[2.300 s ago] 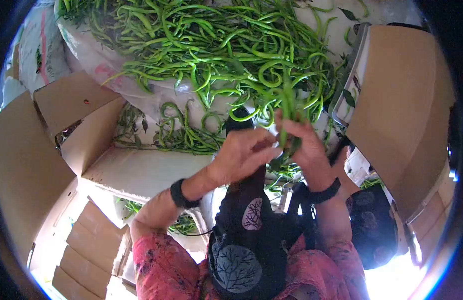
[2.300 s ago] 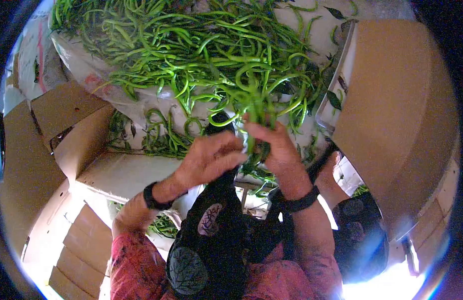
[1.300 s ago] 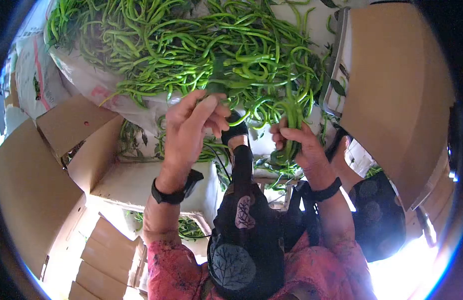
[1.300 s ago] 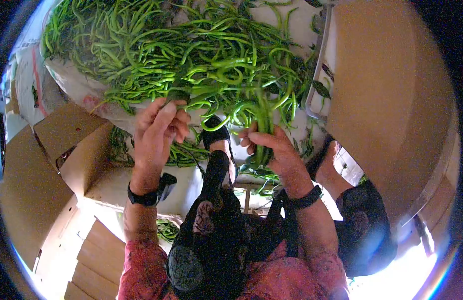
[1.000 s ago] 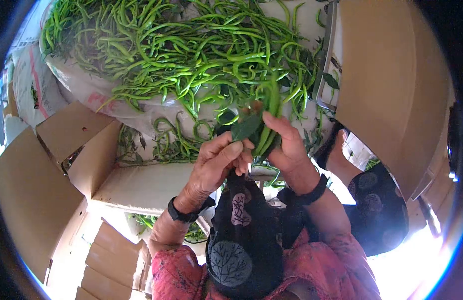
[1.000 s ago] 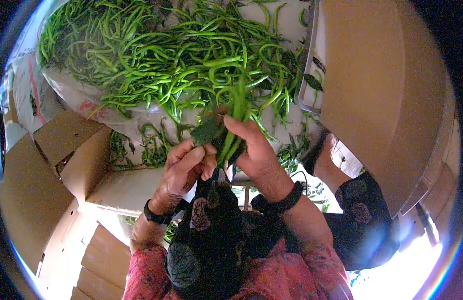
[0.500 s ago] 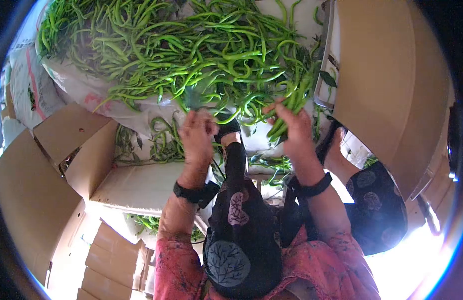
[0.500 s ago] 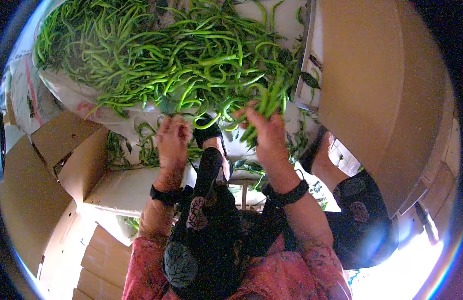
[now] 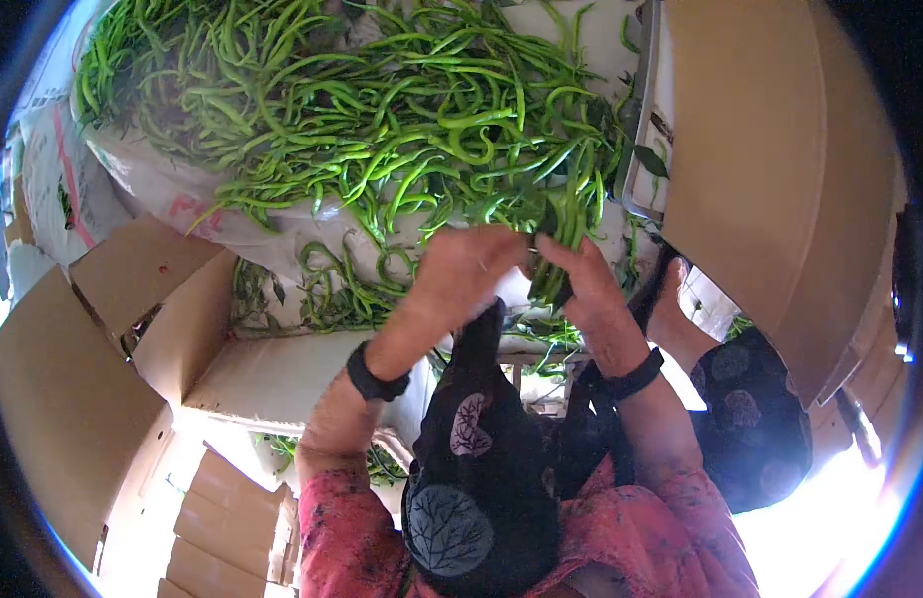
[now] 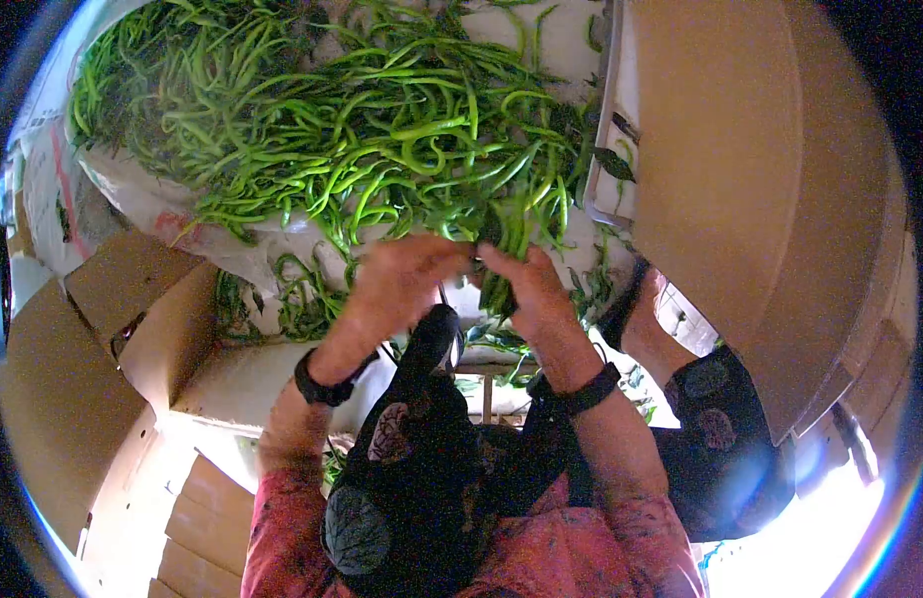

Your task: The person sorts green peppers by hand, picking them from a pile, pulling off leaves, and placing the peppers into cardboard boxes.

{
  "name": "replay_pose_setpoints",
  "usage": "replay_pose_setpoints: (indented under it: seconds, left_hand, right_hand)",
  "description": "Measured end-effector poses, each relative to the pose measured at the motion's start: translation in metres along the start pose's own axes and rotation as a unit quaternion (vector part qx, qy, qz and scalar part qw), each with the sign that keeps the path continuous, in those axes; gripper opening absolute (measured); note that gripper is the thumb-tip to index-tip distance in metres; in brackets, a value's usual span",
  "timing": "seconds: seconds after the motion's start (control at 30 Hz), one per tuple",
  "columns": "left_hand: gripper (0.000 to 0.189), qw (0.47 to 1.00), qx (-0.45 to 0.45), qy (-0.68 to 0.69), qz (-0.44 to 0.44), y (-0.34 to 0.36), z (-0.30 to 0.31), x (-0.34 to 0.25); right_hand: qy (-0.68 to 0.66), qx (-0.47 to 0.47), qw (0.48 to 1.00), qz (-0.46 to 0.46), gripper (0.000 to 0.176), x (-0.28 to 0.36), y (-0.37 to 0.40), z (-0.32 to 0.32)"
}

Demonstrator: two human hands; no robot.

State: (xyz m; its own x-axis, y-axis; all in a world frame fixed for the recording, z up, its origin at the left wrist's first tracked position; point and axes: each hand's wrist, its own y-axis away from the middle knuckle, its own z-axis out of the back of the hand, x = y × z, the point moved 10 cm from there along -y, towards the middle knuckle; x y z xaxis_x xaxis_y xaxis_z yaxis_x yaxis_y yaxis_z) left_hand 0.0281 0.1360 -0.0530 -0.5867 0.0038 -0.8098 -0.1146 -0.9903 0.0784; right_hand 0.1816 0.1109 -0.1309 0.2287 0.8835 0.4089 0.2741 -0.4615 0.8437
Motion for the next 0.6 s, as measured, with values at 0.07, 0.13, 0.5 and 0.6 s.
replay_pose_setpoints:
  seconds: [0.07, 0.13, 0.5, 0.6]
  left_hand:
    - [0.024, 0.991, -0.127, -0.037, 0.015, -0.022, 0.043, 0.015]
    - [0.025, 0.974, -0.193, -0.112, 0.03, -0.049, 0.063, 0.043]
    - [0.011, 0.938, -0.17, 0.15, 0.261, 0.009, 0.089, 0.09]
    - [0.011, 0.898, -0.103, 0.224, 0.364, 0.048, 0.068, 0.078]
  right_hand:
    - [-0.015, -0.013, 1.0, 0.01, 0.024, 0.016, 0.007, 0.006]
    - [-0.06, -0.044, 0.997, 0.013, 0.019, 0.006, -0.003, 0.034]
    - [-0.008, -0.038, 0.999, 0.005, 0.018, -0.011, 0.008, 0.043]
    - [0.174, 0.055, 0.976, 0.121, 0.02, -0.016, 0.008, 0.028]
